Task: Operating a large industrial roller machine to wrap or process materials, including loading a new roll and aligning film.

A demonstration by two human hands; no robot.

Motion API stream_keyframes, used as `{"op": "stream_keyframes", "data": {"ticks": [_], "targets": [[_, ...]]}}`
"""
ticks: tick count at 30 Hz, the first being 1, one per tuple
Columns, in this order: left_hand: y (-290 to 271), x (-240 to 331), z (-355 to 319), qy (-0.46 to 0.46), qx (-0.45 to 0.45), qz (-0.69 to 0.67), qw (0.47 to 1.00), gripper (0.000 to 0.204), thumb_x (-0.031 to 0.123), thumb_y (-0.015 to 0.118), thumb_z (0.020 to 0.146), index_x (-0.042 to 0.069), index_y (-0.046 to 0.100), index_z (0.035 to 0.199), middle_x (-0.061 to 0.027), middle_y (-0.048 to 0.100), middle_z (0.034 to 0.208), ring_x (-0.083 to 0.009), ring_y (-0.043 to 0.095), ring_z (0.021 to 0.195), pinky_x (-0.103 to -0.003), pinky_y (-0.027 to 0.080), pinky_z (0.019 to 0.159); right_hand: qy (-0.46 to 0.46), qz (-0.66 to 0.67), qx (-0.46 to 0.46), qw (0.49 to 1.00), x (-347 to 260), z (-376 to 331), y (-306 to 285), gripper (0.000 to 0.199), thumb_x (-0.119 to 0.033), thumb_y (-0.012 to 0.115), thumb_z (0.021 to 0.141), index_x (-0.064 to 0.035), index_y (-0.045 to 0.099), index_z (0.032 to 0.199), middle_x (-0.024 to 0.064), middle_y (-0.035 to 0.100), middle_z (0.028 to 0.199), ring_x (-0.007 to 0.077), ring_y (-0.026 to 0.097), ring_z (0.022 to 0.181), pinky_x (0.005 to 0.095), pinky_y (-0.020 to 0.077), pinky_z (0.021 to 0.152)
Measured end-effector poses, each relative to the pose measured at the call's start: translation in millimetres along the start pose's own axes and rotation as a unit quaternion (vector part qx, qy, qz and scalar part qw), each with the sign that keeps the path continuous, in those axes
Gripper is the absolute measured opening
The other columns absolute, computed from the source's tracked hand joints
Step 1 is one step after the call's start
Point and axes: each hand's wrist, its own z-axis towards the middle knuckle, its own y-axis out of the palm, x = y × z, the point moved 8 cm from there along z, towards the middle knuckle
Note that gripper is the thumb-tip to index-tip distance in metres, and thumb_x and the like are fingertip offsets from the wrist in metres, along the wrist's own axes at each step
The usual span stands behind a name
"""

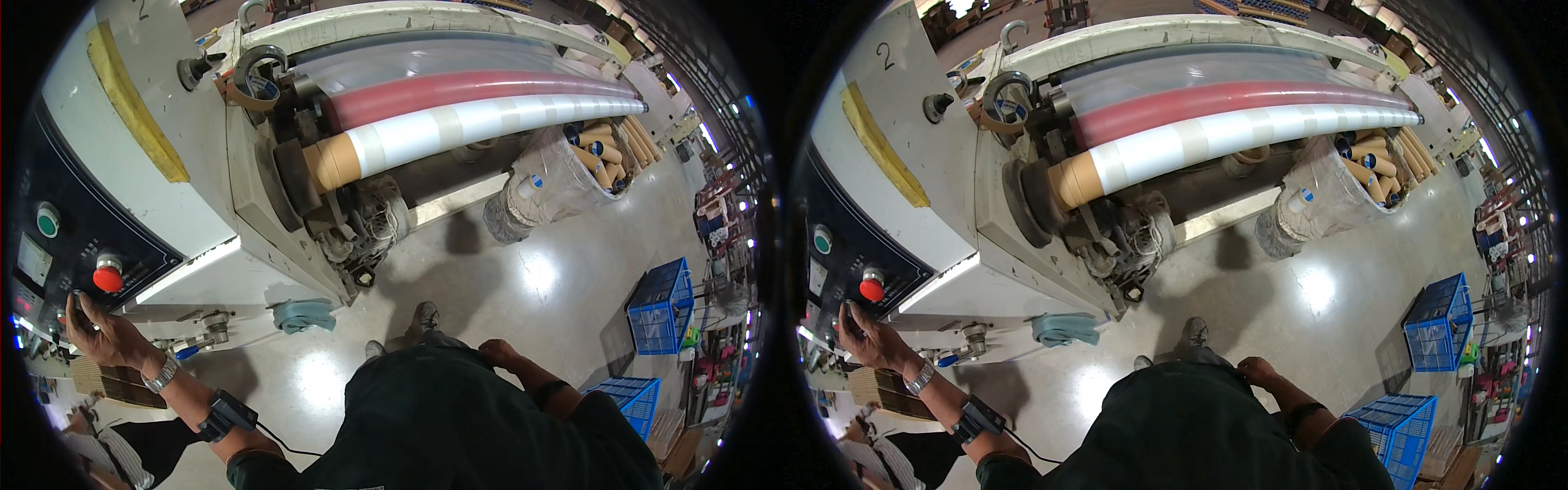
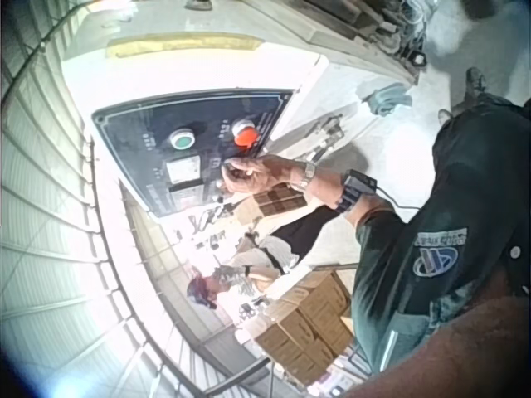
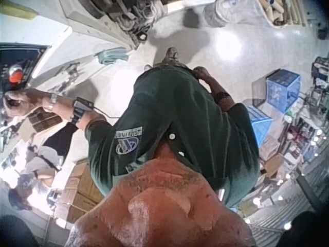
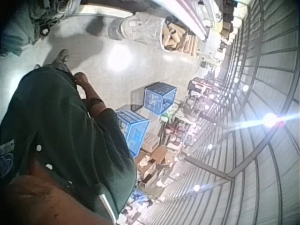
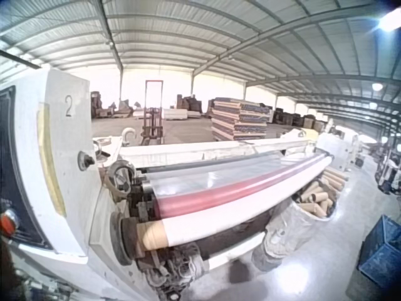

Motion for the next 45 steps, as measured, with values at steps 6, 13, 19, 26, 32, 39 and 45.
{"op": "stream_keyframes", "data": {"ticks": [6,13,19,26,32,39,45], "targets": [[-0.2,1.0,0.1,-0.008,-0.001,-0.011,1.0,0.023,0.017,0.066,0.09,-0.001,0.067,0.105,-0.0103,0.065,0.099,-0.0171,0.063,0.088,-0.028,0.052,0.08,0.016,-0.001,0.004,1.0,1.4,1.0,0.4,0.036,-0.014,0.067,0.071,-0.0152,0.069,0.107,0.0132,0.065,0.11,0.0313,0.061,0.104,0.0377,0.0502,0.092],[1.9,5.0,-3.5,0.009,0.003,-0.008,1.0,0.023,0.016,0.066,0.09,0.0,0.067,0.106,-0.0097,0.066,0.099,-0.0163,0.063,0.086,-0.027,0.051,0.079,0.028,0.013,0.001,1.0,5.2,0.3,1.2,0.033,-0.013,0.066,0.075,-0.0155,0.069,0.107,0.0126,0.064,0.111,0.0307,0.061,0.106,0.037,0.0493,0.094],[-2.7,0.6,0.3,0.005,0.002,0.003,1.0,0.022,0.017,0.066,0.09,0.001,0.067,0.106,-0.0089,0.065,0.099,-0.0164,0.063,0.089,-0.028,0.051,0.082,0.093,0.019,-0.032,0.995,1.5,-1.2,2.2,0.032,-0.015,0.065,0.077,-0.0153,0.069,0.109,0.0124,0.063,0.115,0.0299,0.061,0.106,0.0359,0.0485,0.095],[-1.5,4.6,-0.5,0.008,0.002,0.014,1.0,0.021,0.016,0.066,0.09,0.001,0.068,0.104,-0.0088,0.064,0.099,-0.0174,0.063,0.09,-0.029,0.051,0.085,0.084,0.028,-0.014,0.996,7.8,-1.3,1.5,0.034,-0.016,0.067,0.075,-0.0166,0.069,0.109,0.0126,0.063,0.114,0.0301,0.061,0.105,0.0363,0.0486,0.094],[0.9,4.0,-0.8,0.021,0.008,0.009,1.0,0.022,0.017,0.066,0.09,0.001,0.068,0.105,-0.0097,0.064,0.098,-0.0176,0.063,0.09,-0.029,0.052,0.083,0.047,0.006,-0.021,0.999,2.7,-1.7,1.4,0.04,-0.014,0.069,0.069,-0.0196,0.069,0.109,0.0126,0.064,0.114,0.0312,0.06,0.106,0.038,0.0497,0.093],[-2.7,-0.4,-5.4,-0.018,0.007,-0.044,0.999,0.026,0.014,0.068,0.089,0.001,0.064,0.112,-0.0104,0.066,0.101,-0.0174,0.064,0.086,-0.027,0.052,0.079,0.011,-0.034,-0.031,0.999,13.3,7.3,4.5,0.034,-0.017,0.068,0.073,-0.0178,0.07,0.106,0.0122,0.065,0.111,0.031,0.061,0.104,0.0381,0.0499,0.092],[-18.9,22.1,-21.3,-0.035,0.031,-0.1,0.994,0.039,0.007,0.064,0.089,0.002,0.053,0.126,-0.0064,0.06,0.102,-0.0139,0.054,0.084,-0.027,0.045,0.076,-0.307,-0.231,0.024,0.923,9.1,13.0,16.7,0.018,-0.017,0.061,0.08,-0.0095,0.068,0.095,0.0097,0.066,0.096,0.0258,0.064,0.091,0.0351,0.0512,0.081]]}}
